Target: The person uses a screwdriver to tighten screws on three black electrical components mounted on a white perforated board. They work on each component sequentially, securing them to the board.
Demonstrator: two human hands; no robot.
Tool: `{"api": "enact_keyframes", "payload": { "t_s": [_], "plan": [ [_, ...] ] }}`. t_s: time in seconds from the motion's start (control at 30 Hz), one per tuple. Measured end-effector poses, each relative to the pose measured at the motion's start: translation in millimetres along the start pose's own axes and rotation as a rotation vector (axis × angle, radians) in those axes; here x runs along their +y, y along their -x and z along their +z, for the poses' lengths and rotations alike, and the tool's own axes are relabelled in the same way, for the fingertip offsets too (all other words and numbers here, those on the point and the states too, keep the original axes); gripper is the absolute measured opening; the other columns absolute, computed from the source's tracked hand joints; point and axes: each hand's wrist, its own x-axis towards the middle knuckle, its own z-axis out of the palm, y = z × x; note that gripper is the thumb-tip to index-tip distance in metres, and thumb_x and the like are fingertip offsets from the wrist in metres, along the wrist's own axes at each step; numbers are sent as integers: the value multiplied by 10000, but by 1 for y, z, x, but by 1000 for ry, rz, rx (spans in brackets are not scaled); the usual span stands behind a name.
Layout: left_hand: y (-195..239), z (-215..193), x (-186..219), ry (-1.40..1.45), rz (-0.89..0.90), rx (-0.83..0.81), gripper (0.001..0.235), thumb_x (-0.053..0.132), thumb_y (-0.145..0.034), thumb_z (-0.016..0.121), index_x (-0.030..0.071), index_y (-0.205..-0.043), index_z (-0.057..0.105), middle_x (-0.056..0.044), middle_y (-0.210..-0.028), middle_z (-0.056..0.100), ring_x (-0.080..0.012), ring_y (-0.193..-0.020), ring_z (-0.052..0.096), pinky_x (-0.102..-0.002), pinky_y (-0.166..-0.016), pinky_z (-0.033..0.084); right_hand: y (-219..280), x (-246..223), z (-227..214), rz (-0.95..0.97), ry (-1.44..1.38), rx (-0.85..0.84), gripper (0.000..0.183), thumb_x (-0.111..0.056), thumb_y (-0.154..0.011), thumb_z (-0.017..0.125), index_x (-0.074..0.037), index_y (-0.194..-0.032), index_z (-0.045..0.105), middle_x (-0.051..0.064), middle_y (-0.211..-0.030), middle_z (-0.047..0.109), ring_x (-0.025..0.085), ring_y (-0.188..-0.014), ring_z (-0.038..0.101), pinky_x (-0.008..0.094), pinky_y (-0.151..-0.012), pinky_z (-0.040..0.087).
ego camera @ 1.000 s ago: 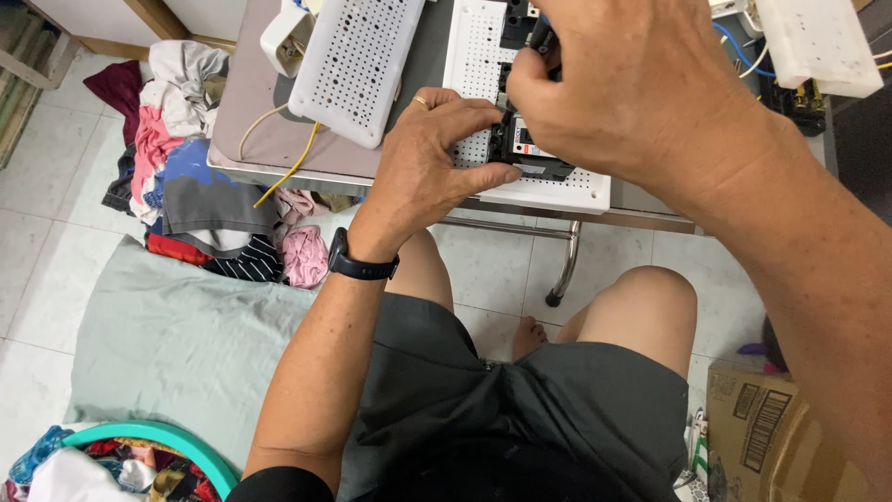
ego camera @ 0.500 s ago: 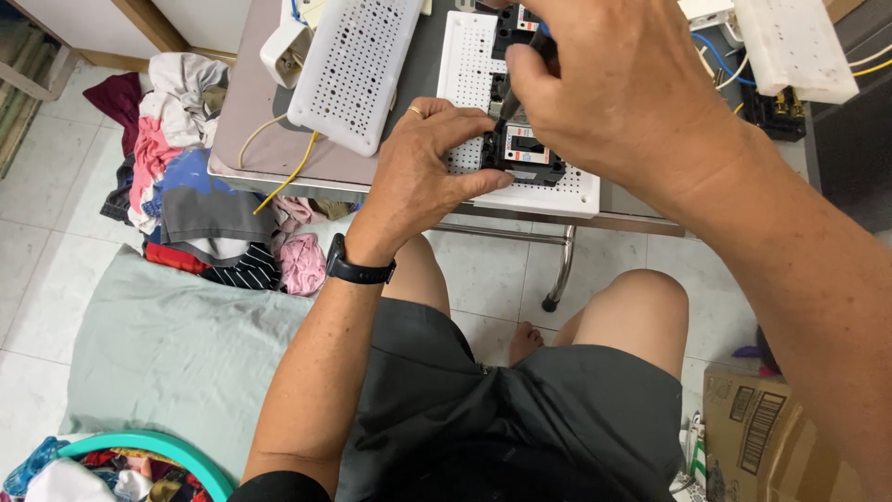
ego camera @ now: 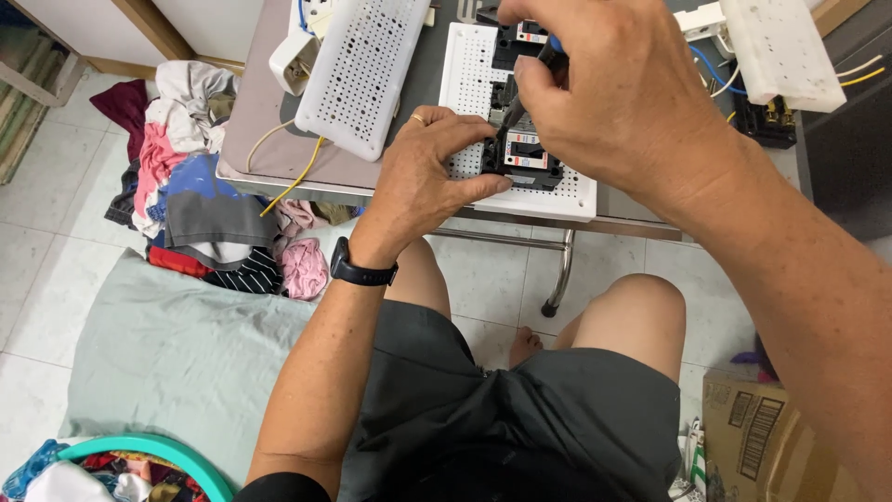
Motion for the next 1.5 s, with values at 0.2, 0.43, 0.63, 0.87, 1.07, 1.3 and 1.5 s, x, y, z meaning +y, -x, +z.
{"api": "enact_keyframes", "payload": {
  "t_s": [0.2, 0.43, 0.63, 0.87, 1.07, 1.3, 1.5],
  "plan": [
    [-1, 0, 2, 2, -7, -2, 492, 409, -778, 791, 111, -1150, 668, -21, -1115, 685, -256, -1041, 493, -377, -838, 478, -6, -1, 0, 24, -93, -62, 370, 87, -815, 553, 35, -1168, 656, 139, -1019, 659, 240, -651, 571, 403, -648, 450],
    [-1, -1, 0, -11, 22, 3, 498, 427, -802, 769, 97, -1159, 658, -16, -1108, 679, -276, -1023, 483, -387, -819, 471, -11, -1, 2, -28, 35, -67, 327, 12, -864, 593, 35, -1179, 676, 163, -1064, 690, 344, -874, 629, 454, -732, 486],
    [0, -2, 1, -17, 16, -5, 517, 409, -798, 779, 81, -1175, 648, -39, -1129, 681, -270, -1041, 498, -388, -833, 462, -14, -1, 4, -26, 95, -93, 274, -71, -893, 674, 20, -1150, 665, 163, -1052, 673, 346, -863, 625, 449, -629, 487],
    [0, -1, -1, -15, 17, 3, 503, 413, -787, 782, 96, -1157, 655, -19, -1110, 686, -276, -1034, 492, -389, -835, 460, -19, -11, -3, 37, -53, -213, 414, 6, -825, 597, 19, -1238, 619, 140, -937, 661, 346, -793, 626, 476, -643, 468],
    [1, -1, -1, -31, 5, -4, 501, 406, -793, 780, 103, -1171, 654, -12, -1121, 682, -284, -1058, 496, -394, -847, 452, -17, -10, -3, 54, -88, -172, 402, 59, -838, 545, 29, -1228, 638, 139, -998, 715, 277, -625, 618, 414, -635, 471],
    [0, -2, 1, -33, -7, -9, 488, 412, -792, 772, 114, -1160, 652, -8, -1119, 687, -266, -1052, 501, -389, -826, 456, -17, -15, -8, 55, -160, -118, 311, 115, -910, 531, 62, -1197, 638, 160, -942, 672, 206, -516, 619, 349, -542, 474],
    [0, -3, 4, -18, 4, 2, 472, 422, -790, 762, 122, -1140, 662, -3, -1101, 695, -245, -1033, 507, -377, -822, 458, -16, -10, -10, 1, -171, -58, 306, 145, -906, 541, 93, -1190, 640, 205, -1116, 626, 256, -733, 587, 342, -647, 486]
  ]
}}
